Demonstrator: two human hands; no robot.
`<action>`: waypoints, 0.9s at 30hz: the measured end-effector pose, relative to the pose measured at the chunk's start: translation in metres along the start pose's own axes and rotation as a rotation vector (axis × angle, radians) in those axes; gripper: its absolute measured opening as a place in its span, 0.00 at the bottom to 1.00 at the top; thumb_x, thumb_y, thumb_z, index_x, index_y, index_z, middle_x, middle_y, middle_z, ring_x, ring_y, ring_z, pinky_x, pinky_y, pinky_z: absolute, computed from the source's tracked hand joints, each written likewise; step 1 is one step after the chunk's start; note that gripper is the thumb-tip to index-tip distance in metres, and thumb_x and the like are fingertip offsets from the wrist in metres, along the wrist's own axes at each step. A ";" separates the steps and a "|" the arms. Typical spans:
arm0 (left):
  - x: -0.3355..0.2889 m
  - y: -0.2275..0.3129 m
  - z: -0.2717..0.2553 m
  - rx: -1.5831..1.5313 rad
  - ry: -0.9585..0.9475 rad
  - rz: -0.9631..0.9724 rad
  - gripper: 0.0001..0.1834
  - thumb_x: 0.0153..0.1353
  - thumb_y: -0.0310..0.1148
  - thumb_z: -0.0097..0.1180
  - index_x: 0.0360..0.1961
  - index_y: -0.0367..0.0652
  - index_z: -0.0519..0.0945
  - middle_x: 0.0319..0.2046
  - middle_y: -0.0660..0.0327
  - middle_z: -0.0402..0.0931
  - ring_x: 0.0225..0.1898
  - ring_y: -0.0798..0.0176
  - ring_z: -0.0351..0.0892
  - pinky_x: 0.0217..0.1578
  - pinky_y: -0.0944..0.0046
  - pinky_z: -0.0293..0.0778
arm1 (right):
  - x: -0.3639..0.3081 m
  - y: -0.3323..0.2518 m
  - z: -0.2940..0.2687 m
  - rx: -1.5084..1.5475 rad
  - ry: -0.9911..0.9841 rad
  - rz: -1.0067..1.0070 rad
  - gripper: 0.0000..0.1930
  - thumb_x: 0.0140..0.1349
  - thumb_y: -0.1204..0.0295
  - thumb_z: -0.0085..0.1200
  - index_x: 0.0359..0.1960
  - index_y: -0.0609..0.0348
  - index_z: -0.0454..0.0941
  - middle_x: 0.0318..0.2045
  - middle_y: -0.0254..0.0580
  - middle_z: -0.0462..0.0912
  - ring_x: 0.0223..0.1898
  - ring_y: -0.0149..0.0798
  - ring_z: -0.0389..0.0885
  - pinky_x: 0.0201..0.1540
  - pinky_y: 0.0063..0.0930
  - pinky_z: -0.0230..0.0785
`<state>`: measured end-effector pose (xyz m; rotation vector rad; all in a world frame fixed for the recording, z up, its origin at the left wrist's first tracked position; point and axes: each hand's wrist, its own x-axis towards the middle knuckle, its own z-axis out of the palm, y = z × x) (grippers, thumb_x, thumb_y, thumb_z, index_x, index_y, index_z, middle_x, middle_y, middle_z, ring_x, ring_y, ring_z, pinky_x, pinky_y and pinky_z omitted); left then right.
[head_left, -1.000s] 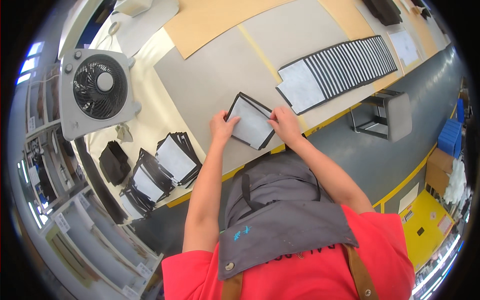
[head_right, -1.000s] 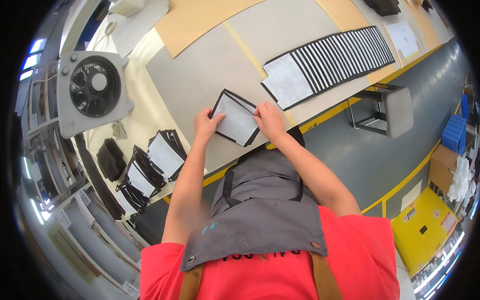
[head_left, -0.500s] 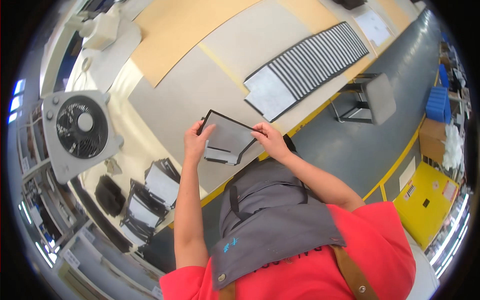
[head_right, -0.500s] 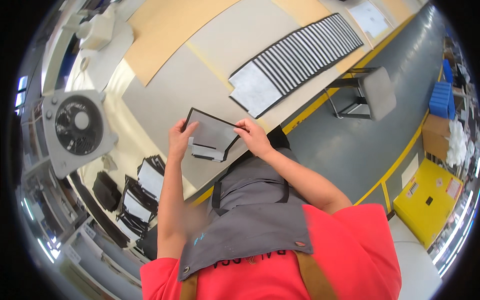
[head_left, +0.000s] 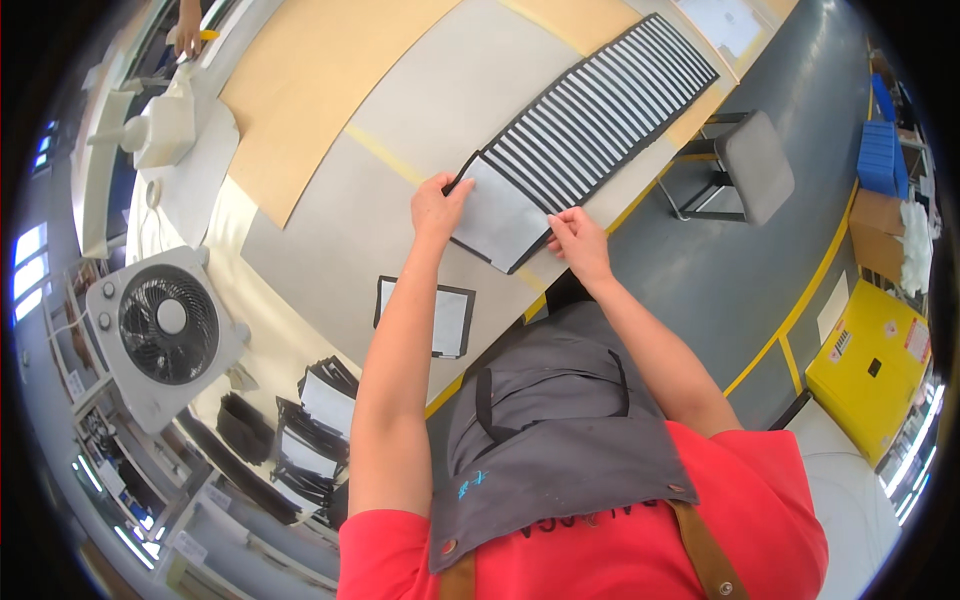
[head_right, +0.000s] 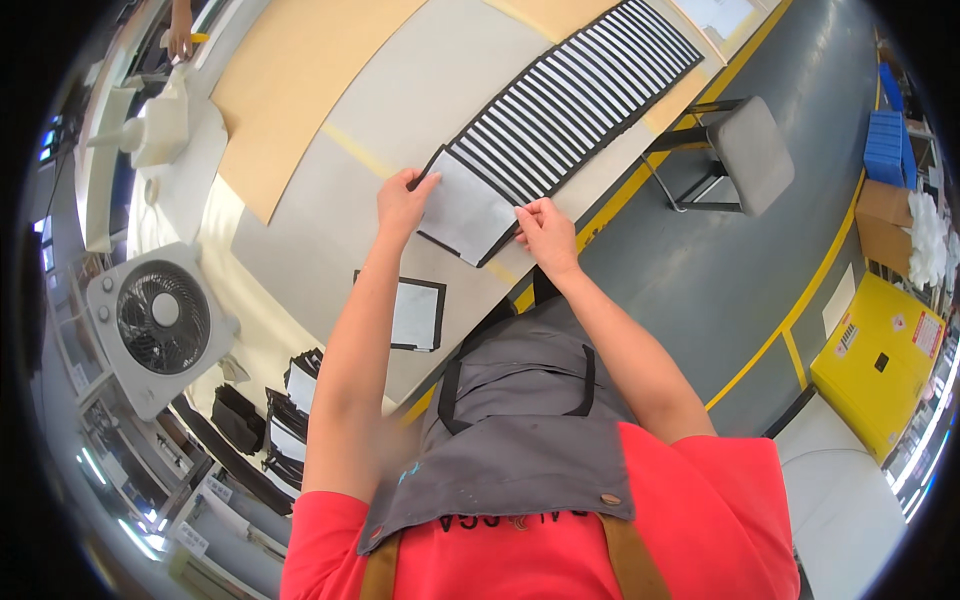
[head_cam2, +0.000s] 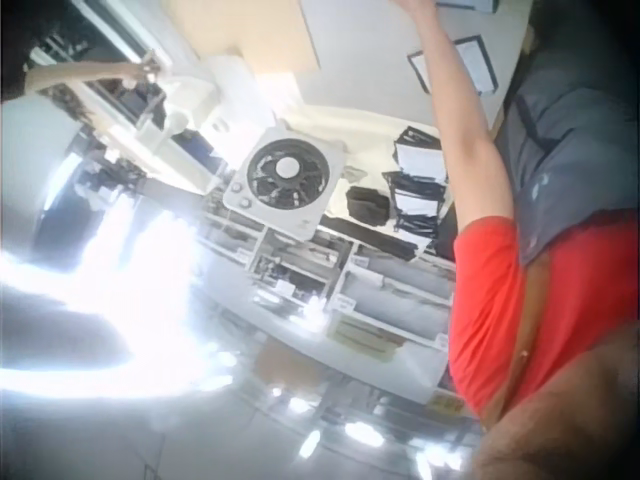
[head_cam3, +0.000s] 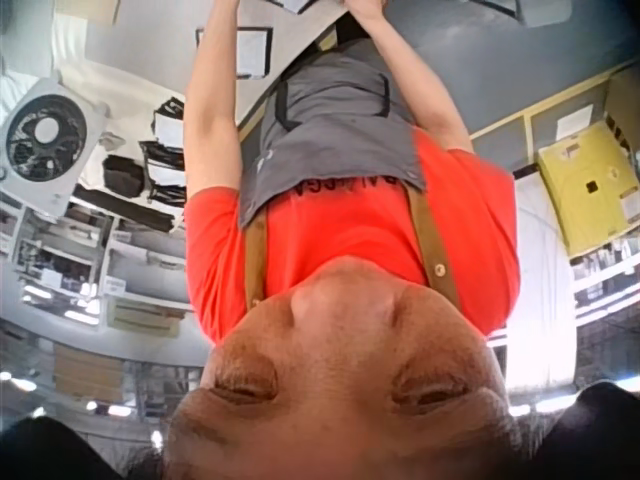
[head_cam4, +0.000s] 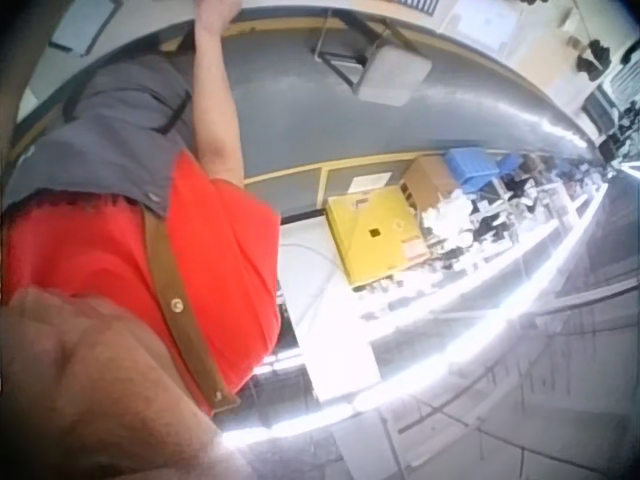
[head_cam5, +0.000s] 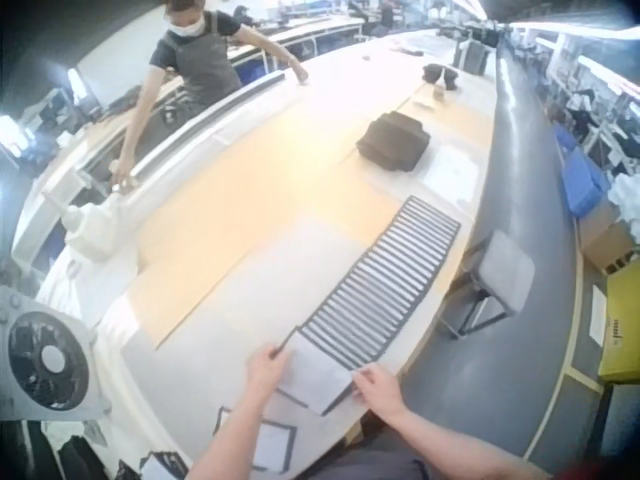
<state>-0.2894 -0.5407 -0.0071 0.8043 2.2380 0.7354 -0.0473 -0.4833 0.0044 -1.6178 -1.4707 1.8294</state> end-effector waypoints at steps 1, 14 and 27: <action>0.003 -0.003 0.004 0.007 0.021 -0.002 0.19 0.56 0.46 0.67 0.35 0.39 0.83 0.24 0.61 0.80 0.27 0.66 0.76 0.33 0.64 0.72 | 0.001 0.000 -0.001 -0.015 -0.008 0.012 0.11 0.67 0.65 0.56 0.36 0.61 0.75 0.24 0.36 0.82 0.23 0.26 0.81 0.25 0.21 0.72; 0.006 -0.011 0.023 0.003 0.101 -0.015 0.17 0.48 0.44 0.67 0.25 0.39 0.82 0.20 0.56 0.79 0.24 0.64 0.77 0.27 0.60 0.72 | 0.010 0.018 -0.008 -0.042 -0.054 -0.028 0.10 0.70 0.64 0.53 0.40 0.58 0.73 0.29 0.36 0.81 0.27 0.29 0.83 0.29 0.23 0.75; -0.076 -0.045 -0.015 -0.155 0.513 0.091 0.20 0.50 0.36 0.69 0.44 0.45 0.79 0.42 0.56 0.74 0.45 0.53 0.76 0.47 0.54 0.73 | -0.012 0.013 0.009 -0.236 0.017 -0.355 0.15 0.69 0.66 0.56 0.51 0.59 0.72 0.34 0.34 0.76 0.36 0.29 0.74 0.42 0.24 0.69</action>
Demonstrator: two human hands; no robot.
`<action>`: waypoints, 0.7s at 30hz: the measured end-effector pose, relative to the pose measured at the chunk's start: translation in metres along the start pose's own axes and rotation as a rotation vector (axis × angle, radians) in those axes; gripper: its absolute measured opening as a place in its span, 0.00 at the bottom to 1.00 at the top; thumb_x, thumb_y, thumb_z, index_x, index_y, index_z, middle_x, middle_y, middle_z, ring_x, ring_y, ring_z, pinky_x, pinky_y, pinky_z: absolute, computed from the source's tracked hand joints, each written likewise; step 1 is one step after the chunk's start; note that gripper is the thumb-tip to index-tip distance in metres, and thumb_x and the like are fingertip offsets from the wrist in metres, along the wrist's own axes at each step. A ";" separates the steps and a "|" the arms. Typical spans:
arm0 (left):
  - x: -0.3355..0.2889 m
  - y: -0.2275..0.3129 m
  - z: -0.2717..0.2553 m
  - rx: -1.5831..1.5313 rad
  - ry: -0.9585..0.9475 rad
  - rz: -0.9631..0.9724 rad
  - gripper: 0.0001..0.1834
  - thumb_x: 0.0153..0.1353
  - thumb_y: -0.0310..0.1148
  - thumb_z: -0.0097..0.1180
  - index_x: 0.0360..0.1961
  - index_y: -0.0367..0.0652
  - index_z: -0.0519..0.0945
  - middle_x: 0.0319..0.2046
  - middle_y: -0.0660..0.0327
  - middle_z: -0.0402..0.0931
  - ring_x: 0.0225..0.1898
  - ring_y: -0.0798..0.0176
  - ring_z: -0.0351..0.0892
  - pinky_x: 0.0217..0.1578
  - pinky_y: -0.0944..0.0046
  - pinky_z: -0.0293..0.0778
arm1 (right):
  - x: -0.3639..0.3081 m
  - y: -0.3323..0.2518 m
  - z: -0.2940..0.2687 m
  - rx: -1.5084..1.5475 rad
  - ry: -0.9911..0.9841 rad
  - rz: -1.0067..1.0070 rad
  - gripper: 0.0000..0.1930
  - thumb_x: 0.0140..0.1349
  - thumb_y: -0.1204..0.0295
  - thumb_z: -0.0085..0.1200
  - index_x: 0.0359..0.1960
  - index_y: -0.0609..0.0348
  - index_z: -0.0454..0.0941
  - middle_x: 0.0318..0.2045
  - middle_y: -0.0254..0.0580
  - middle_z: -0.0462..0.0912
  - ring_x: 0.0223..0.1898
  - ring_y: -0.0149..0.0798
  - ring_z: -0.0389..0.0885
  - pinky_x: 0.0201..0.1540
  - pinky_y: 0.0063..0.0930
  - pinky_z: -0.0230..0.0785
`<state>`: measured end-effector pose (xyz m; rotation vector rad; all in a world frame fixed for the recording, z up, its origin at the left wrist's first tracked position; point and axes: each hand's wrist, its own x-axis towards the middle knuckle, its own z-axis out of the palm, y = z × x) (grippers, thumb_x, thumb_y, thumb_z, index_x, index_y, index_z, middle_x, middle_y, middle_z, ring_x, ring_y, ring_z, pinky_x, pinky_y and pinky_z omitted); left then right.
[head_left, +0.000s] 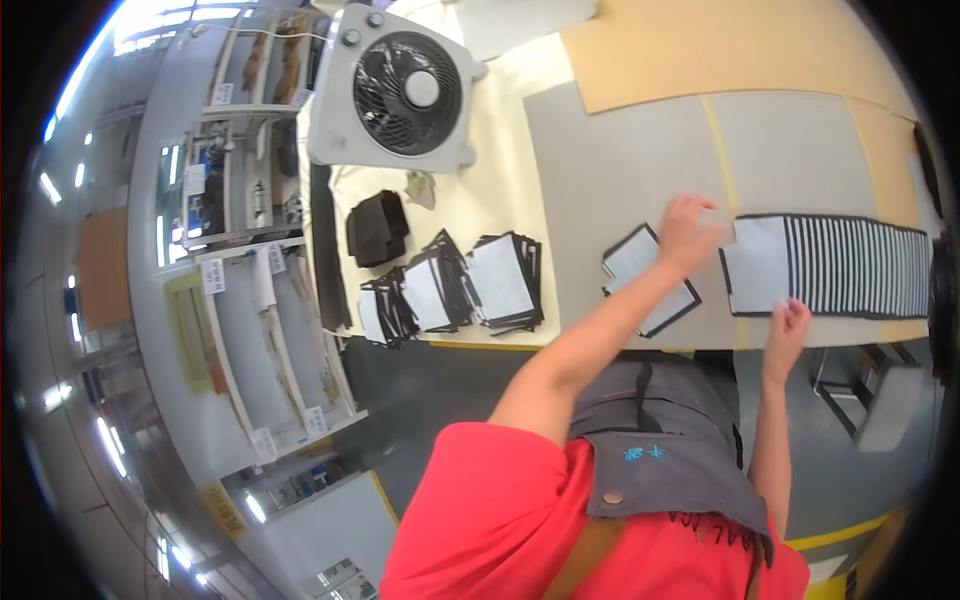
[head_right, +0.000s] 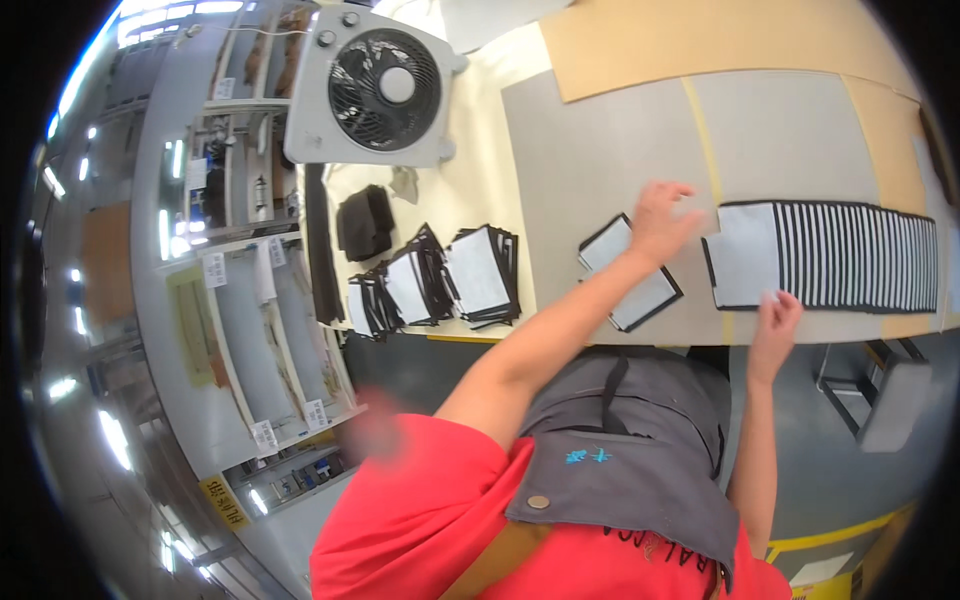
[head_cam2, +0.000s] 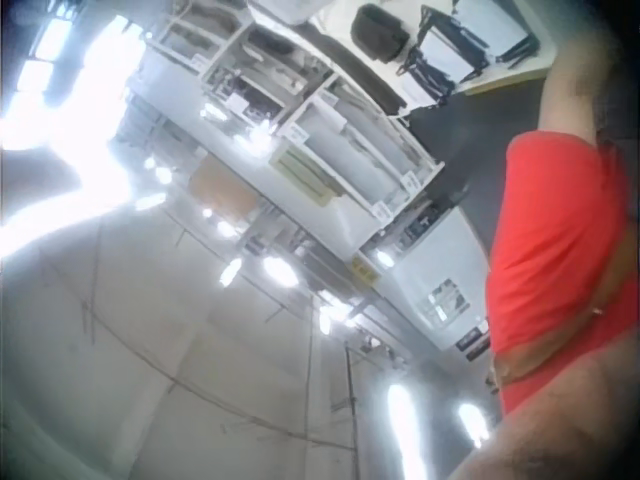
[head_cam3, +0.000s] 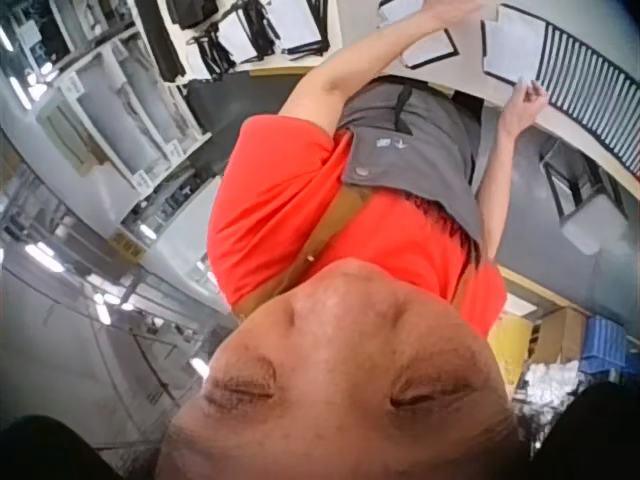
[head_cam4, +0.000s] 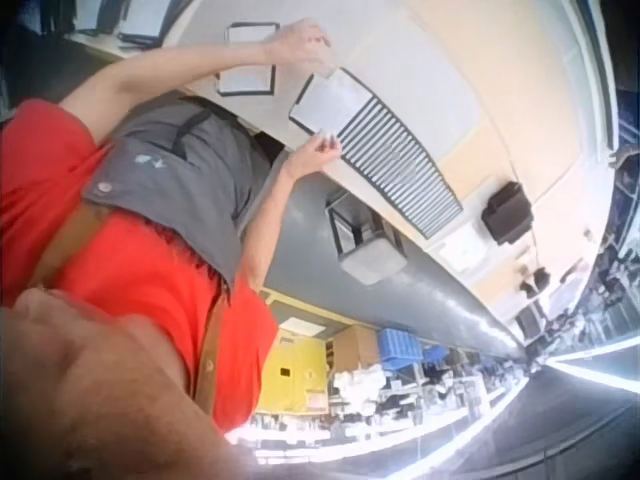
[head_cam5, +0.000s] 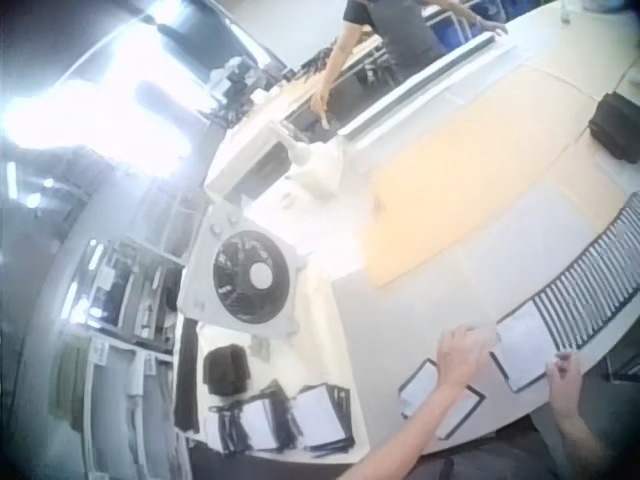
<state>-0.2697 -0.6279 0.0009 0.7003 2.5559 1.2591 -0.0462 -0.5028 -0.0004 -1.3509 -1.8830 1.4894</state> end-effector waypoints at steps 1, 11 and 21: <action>-0.004 -0.023 -0.010 -0.007 0.028 0.042 0.19 0.51 0.38 0.69 0.44 0.45 0.80 0.42 0.56 0.75 0.45 0.55 0.78 0.48 0.55 0.74 | -0.004 -0.002 0.008 -0.072 -0.054 -0.072 0.13 0.69 0.67 0.54 0.50 0.60 0.73 0.36 0.35 0.77 0.40 0.32 0.75 0.45 0.25 0.69; -0.078 -0.066 -0.146 0.022 0.128 -0.348 0.12 0.59 0.35 0.66 0.43 0.46 0.83 0.41 0.59 0.75 0.41 0.63 0.75 0.38 0.65 0.78 | -0.052 -0.041 0.098 -0.179 -0.496 -0.191 0.11 0.59 0.73 0.62 0.41 0.60 0.76 0.38 0.45 0.79 0.38 0.43 0.80 0.38 0.32 0.73; -0.107 -0.084 -0.142 -0.017 0.070 -0.356 0.11 0.58 0.34 0.65 0.42 0.47 0.84 0.41 0.59 0.75 0.41 0.61 0.74 0.39 0.63 0.76 | -0.051 -0.020 0.125 -0.391 -0.415 -0.493 0.15 0.56 0.76 0.62 0.44 0.59 0.73 0.42 0.50 0.76 0.44 0.54 0.77 0.45 0.43 0.71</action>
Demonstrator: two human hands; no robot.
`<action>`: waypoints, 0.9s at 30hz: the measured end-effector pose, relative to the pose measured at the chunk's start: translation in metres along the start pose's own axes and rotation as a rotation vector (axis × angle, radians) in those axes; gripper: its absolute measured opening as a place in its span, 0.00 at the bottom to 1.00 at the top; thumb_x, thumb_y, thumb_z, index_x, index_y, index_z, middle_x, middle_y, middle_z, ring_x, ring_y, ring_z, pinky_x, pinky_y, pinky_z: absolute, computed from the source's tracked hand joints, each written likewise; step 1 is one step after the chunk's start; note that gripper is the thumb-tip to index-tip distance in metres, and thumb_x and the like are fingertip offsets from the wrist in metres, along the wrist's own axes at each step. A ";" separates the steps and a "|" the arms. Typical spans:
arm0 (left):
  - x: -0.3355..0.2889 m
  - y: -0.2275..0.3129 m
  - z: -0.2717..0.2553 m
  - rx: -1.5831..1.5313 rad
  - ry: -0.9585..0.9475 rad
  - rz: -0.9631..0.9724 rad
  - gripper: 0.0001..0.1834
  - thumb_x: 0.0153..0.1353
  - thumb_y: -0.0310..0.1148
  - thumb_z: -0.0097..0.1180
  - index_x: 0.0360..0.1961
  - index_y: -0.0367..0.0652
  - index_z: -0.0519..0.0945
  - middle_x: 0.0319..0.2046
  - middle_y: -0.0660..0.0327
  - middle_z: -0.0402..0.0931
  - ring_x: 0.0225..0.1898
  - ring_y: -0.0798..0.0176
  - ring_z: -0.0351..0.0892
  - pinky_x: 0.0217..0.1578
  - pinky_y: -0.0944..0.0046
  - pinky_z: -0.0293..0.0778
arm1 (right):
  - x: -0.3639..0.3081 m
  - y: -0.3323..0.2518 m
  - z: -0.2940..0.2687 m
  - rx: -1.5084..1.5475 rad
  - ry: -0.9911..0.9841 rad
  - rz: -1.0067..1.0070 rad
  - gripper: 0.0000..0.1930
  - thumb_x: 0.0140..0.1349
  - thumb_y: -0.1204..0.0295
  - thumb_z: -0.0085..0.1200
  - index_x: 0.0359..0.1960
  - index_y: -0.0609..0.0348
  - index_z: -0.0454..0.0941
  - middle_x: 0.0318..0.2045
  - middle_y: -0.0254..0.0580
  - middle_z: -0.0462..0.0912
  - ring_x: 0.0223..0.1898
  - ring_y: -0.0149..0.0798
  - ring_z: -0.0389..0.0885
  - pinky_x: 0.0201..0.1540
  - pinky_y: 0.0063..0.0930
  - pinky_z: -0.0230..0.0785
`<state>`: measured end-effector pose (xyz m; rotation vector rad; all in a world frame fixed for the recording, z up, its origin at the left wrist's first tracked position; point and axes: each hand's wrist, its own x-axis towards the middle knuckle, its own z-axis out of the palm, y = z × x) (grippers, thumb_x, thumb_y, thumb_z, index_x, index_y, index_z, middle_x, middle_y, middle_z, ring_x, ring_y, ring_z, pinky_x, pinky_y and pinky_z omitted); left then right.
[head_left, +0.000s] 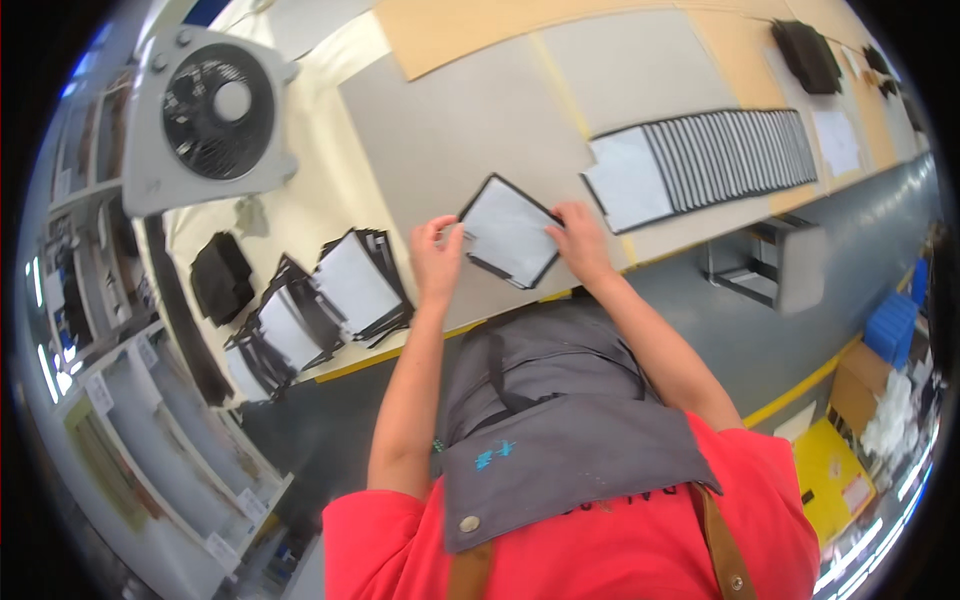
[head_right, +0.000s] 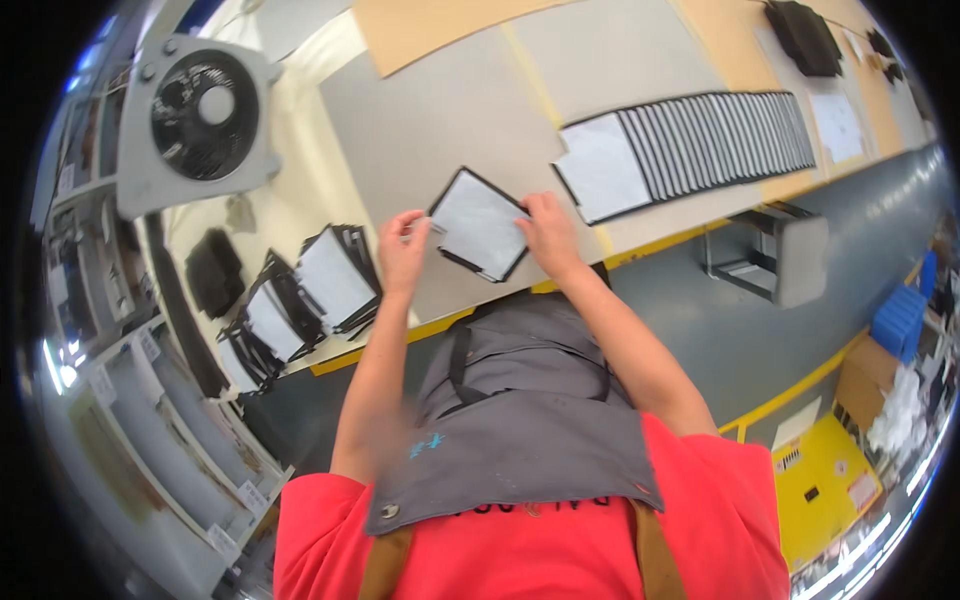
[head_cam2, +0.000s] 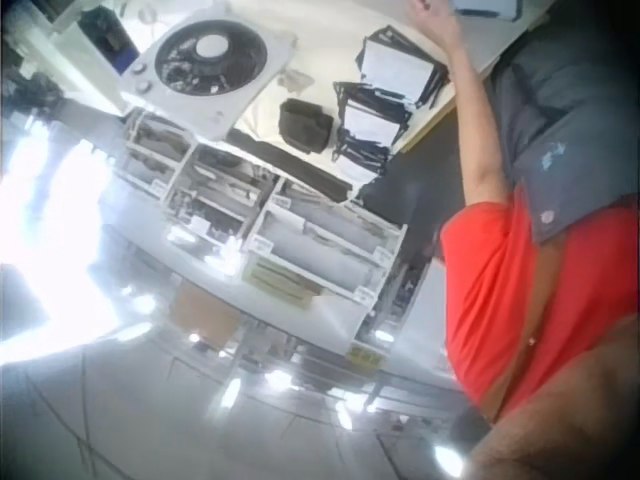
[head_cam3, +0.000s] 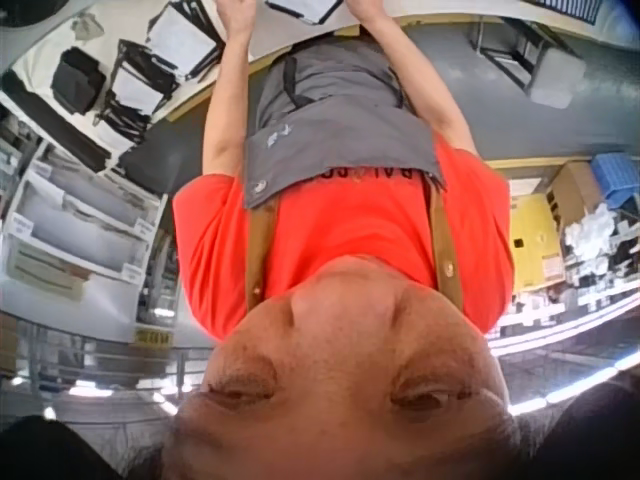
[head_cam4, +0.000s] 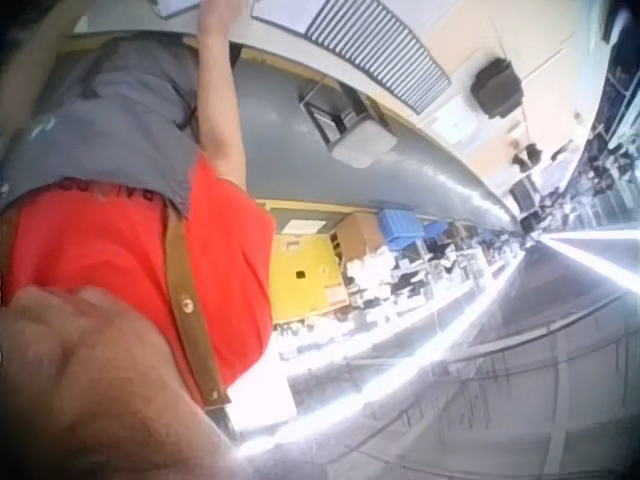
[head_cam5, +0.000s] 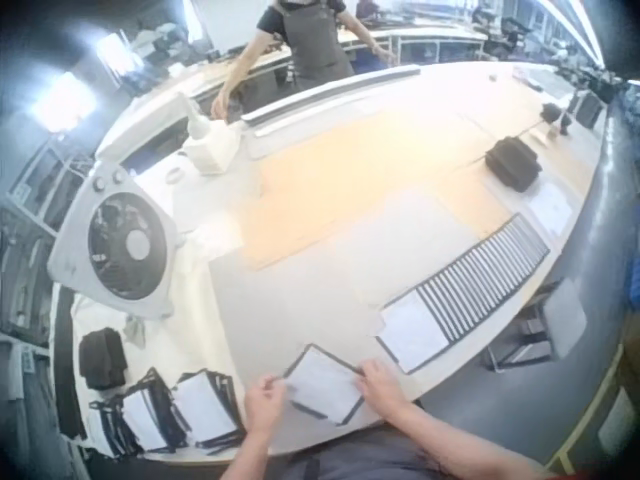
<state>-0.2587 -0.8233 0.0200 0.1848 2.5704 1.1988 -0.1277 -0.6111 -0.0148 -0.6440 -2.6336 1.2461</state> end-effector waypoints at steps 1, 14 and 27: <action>-0.002 -0.001 -0.001 -0.010 0.005 0.028 0.11 0.57 0.34 0.64 0.42 0.48 0.84 0.40 0.59 0.75 0.41 0.61 0.74 0.40 0.62 0.74 | 0.000 -0.002 -0.001 -0.007 0.005 -0.013 0.14 0.56 0.76 0.62 0.43 0.59 0.74 0.42 0.50 0.76 0.43 0.55 0.77 0.45 0.43 0.71; -0.002 -0.002 -0.002 0.084 0.049 0.121 0.21 0.50 0.34 0.70 0.47 0.48 0.81 0.42 0.57 0.74 0.44 0.56 0.76 0.43 0.59 0.78 | -0.002 -0.021 -0.008 -0.237 0.039 -0.239 0.09 0.55 0.78 0.61 0.37 0.57 0.75 0.35 0.41 0.77 0.39 0.47 0.75 0.42 0.39 0.68; 0.040 0.058 0.021 -0.137 -0.438 0.165 0.12 0.60 0.37 0.65 0.37 0.38 0.83 0.24 0.66 0.77 0.26 0.73 0.70 0.29 0.67 0.69 | -0.027 -0.028 -0.064 0.536 0.002 0.391 0.11 0.71 0.66 0.50 0.49 0.56 0.79 0.27 0.33 0.77 0.23 0.26 0.71 0.26 0.23 0.68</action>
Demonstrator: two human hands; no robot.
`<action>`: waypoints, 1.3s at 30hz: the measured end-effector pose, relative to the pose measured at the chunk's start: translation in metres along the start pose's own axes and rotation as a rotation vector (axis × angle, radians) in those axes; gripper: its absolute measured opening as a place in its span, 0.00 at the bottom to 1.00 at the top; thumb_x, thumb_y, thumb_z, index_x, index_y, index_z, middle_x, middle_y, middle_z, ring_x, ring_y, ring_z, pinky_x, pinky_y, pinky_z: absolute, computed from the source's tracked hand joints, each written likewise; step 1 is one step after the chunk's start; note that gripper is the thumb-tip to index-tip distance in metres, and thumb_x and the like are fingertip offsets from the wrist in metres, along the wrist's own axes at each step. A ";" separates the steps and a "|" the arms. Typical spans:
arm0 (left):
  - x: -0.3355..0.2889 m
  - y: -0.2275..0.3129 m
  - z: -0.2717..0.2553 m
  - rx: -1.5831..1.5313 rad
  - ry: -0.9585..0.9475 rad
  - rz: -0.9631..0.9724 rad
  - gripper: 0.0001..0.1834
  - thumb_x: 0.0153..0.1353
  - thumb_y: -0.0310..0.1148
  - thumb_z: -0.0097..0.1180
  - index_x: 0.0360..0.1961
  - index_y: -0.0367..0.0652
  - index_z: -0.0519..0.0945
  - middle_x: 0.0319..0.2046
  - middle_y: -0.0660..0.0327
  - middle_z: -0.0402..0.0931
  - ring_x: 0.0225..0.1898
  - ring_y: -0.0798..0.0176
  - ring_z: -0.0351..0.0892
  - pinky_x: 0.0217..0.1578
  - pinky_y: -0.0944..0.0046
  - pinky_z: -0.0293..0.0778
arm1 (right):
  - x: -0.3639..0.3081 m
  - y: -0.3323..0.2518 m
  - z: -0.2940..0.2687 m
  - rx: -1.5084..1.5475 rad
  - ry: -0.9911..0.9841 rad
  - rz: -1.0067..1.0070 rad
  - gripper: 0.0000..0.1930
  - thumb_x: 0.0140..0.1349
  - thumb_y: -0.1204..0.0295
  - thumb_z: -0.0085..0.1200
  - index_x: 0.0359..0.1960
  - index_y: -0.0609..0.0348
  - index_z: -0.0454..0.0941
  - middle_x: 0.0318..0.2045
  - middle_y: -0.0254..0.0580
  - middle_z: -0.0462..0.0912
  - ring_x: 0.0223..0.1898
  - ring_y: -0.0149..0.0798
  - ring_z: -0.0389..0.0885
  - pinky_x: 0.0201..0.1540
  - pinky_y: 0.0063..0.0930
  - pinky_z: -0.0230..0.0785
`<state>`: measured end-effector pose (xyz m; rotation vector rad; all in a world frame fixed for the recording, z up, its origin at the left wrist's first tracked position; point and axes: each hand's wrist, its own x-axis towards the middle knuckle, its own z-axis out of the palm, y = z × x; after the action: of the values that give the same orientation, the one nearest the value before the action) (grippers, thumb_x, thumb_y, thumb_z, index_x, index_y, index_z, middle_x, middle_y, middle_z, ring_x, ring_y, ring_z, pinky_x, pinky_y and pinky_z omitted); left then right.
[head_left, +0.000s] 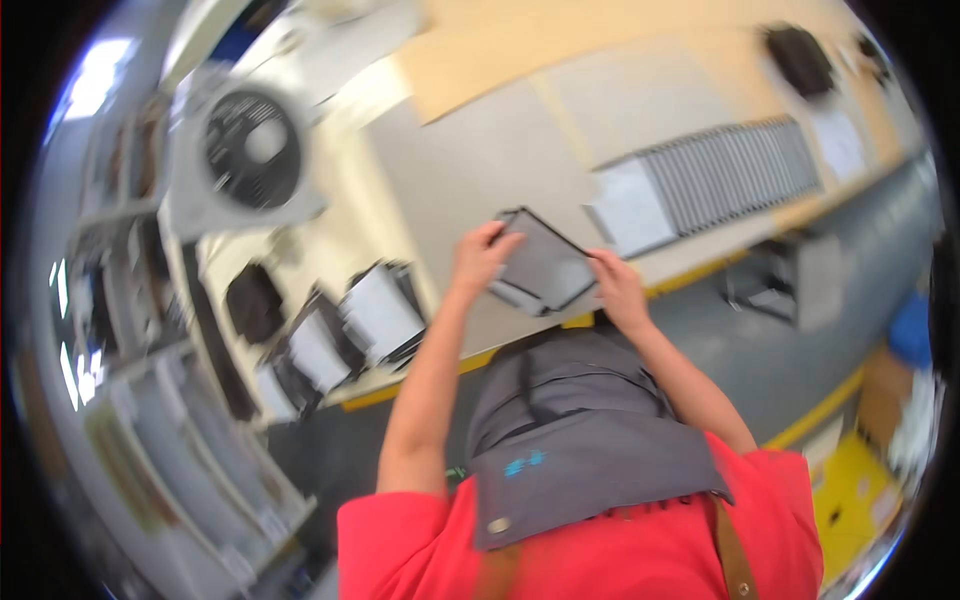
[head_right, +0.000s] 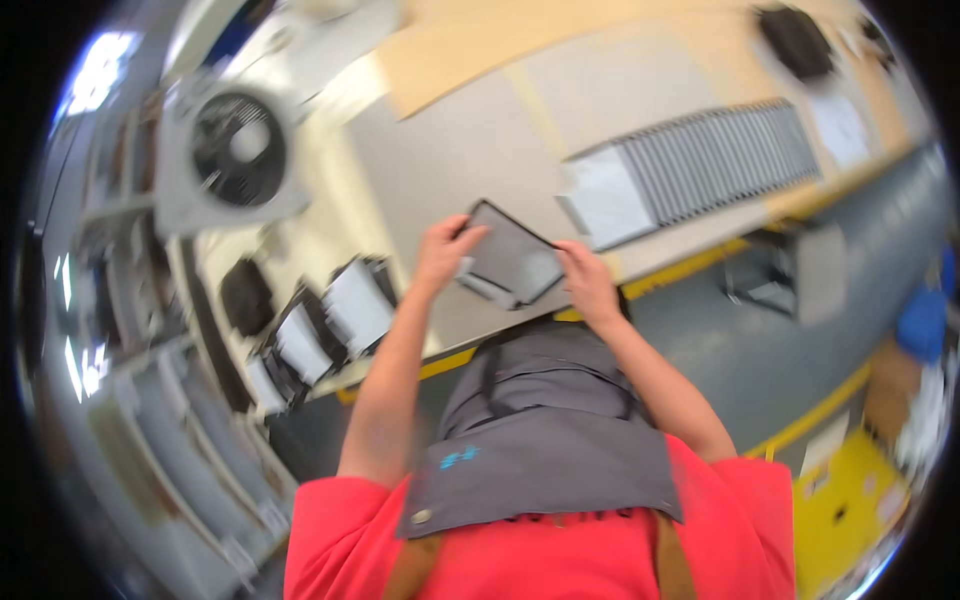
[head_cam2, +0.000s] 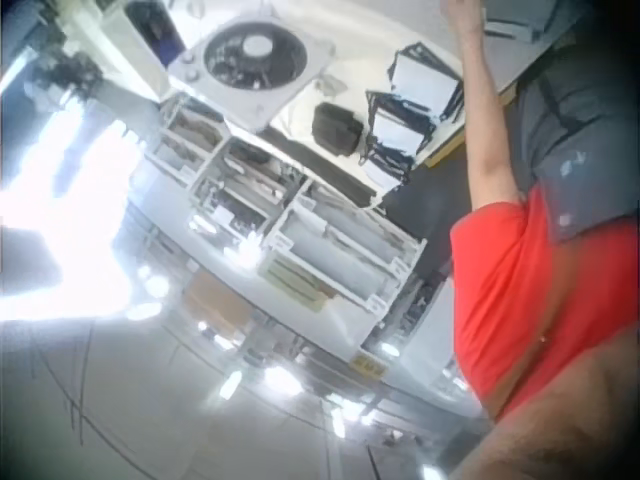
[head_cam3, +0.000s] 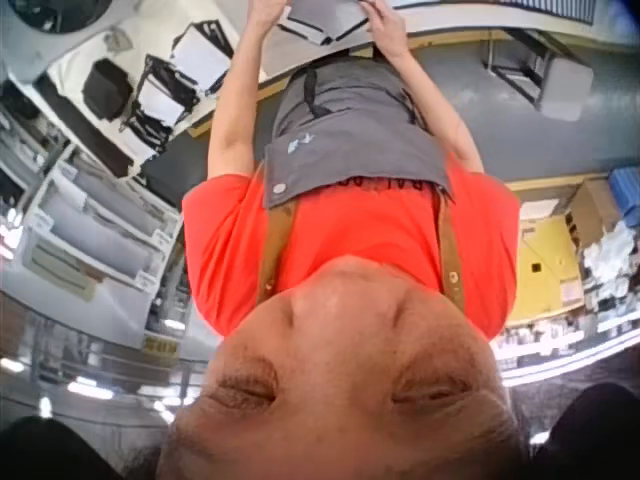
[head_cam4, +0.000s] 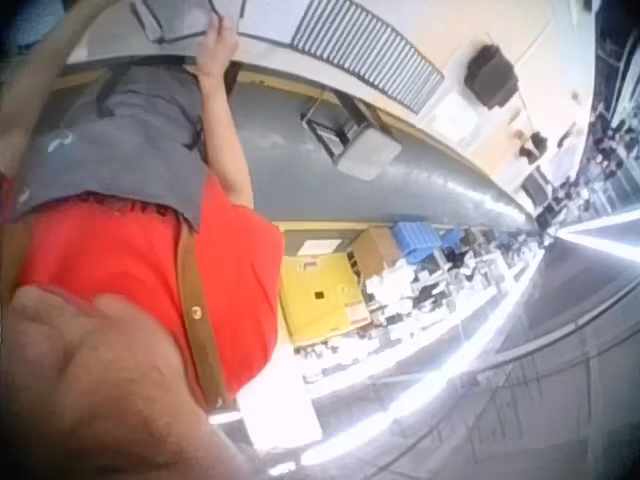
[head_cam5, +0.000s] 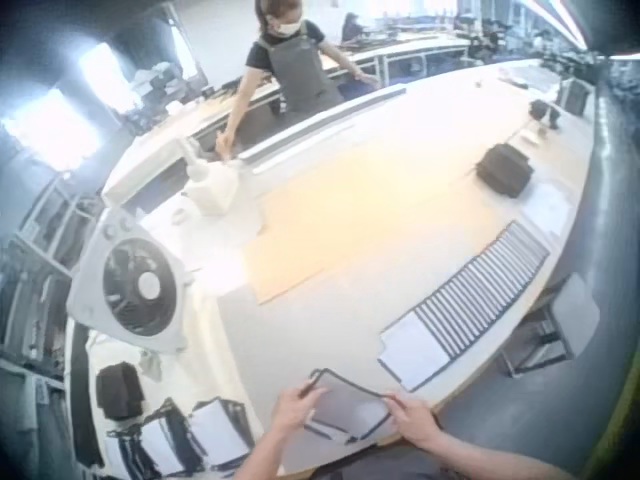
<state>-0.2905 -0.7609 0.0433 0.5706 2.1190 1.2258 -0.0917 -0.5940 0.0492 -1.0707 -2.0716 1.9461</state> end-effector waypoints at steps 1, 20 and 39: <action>0.011 0.005 0.012 -0.023 -0.011 0.035 0.13 0.60 0.38 0.65 0.37 0.38 0.83 0.24 0.66 0.78 0.26 0.74 0.71 0.29 0.68 0.69 | 0.003 0.013 -0.010 0.043 0.035 0.021 0.12 0.70 0.66 0.51 0.49 0.56 0.79 0.26 0.32 0.77 0.23 0.25 0.72 0.26 0.23 0.69; 0.153 0.048 0.149 0.352 -0.101 -0.058 0.18 0.55 0.45 0.67 0.35 0.39 0.84 0.30 0.56 0.84 0.33 0.57 0.82 0.38 0.59 0.76 | 0.043 0.053 -0.103 0.215 0.337 0.276 0.11 0.67 0.65 0.57 0.35 0.62 0.74 0.23 0.36 0.81 0.21 0.27 0.81 0.21 0.21 0.70; 0.135 0.058 0.159 0.469 0.196 0.152 0.19 0.49 0.39 0.71 0.41 0.45 0.82 0.39 0.55 0.76 0.44 0.52 0.76 0.47 0.55 0.73 | 0.046 0.065 -0.100 0.208 0.365 0.240 0.11 0.68 0.66 0.55 0.33 0.59 0.70 0.19 0.36 0.78 0.16 0.26 0.76 0.17 0.20 0.66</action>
<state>-0.2731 -0.5508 -0.0054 0.8552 2.5915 0.8864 -0.0472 -0.4899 -0.0099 -1.5452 -1.5772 1.8384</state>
